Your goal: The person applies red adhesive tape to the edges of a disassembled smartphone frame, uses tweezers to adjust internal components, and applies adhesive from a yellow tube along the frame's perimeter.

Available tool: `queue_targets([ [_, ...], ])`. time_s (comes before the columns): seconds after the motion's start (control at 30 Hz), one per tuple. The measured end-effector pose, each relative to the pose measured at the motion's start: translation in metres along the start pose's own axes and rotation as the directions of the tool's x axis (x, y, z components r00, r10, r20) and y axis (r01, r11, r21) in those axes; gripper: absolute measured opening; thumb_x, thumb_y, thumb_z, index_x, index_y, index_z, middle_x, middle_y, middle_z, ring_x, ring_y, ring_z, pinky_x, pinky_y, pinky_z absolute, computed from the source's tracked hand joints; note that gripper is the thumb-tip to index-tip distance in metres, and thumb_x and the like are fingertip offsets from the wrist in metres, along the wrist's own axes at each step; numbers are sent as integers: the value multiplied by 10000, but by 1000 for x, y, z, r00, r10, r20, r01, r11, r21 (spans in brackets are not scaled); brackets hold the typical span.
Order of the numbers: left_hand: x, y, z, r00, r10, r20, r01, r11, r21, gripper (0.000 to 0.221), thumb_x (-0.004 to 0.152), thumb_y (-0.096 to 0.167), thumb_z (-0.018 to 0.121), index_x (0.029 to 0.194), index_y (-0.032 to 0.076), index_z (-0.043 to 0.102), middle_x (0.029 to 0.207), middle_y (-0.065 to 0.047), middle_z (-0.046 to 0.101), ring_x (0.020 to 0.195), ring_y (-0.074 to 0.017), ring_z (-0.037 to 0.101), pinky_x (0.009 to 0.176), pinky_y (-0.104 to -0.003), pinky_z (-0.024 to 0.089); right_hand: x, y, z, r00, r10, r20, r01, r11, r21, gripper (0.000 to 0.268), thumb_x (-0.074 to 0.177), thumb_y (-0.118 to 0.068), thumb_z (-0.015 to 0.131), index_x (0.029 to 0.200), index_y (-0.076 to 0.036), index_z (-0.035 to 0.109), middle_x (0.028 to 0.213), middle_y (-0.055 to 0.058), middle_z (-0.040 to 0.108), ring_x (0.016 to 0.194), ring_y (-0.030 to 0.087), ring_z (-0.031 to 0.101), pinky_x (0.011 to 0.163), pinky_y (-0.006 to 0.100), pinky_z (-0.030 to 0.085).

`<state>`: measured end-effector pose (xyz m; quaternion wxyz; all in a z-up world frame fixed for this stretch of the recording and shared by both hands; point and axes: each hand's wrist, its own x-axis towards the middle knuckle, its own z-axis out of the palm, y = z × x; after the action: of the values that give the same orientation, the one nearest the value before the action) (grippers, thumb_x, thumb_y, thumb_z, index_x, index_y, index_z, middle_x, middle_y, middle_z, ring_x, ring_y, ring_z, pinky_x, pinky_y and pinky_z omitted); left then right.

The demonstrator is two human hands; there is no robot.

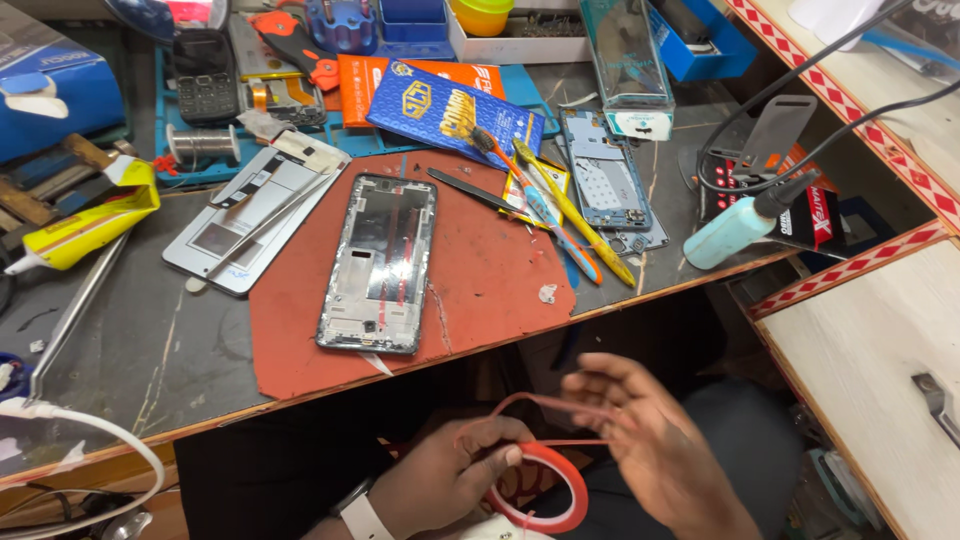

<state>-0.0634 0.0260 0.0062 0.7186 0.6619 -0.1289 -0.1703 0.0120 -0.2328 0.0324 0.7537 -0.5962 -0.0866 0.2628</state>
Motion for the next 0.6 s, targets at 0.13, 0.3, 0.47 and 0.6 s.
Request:
queue_targets([
  [0.13,-5,9,-3,984,-115,-134,106,992,-75,262,1006,192,582,1207,66,695,896,-26,718,766,-117,678,700,-285,587,-27,-15,-21,986,-133,98,99,951,293,1250,695,-879,661,1514,18,367,1421,252,511,1335,349,498,1129,524,381],
  [0.3,-15,41,-1,893,355,-277,-150,815,560,174,888,119,723,1046,49,750,830,-73,715,697,-204,733,612,-327,577,-35,-19,-53,934,-322,157,302,943,136,1322,634,-819,788,1556,9,324,1498,254,480,1412,369,463,1156,545,371],
  [0.47,-17,79,3,782,608,-140,-306,569,763,203,766,43,757,968,57,730,759,-58,638,683,-223,687,596,-366,542,-26,-6,-27,972,-191,140,225,927,-301,1132,691,-617,889,1500,23,421,1463,208,571,1408,306,511,1149,463,390],
  [0.6,-16,98,10,779,625,-41,-339,477,811,203,772,46,802,961,96,748,745,-22,636,646,-157,656,564,-339,496,-10,-16,1,947,14,321,30,991,-130,1014,741,-573,872,1471,7,475,1461,161,594,1384,269,560,1167,437,452],
])
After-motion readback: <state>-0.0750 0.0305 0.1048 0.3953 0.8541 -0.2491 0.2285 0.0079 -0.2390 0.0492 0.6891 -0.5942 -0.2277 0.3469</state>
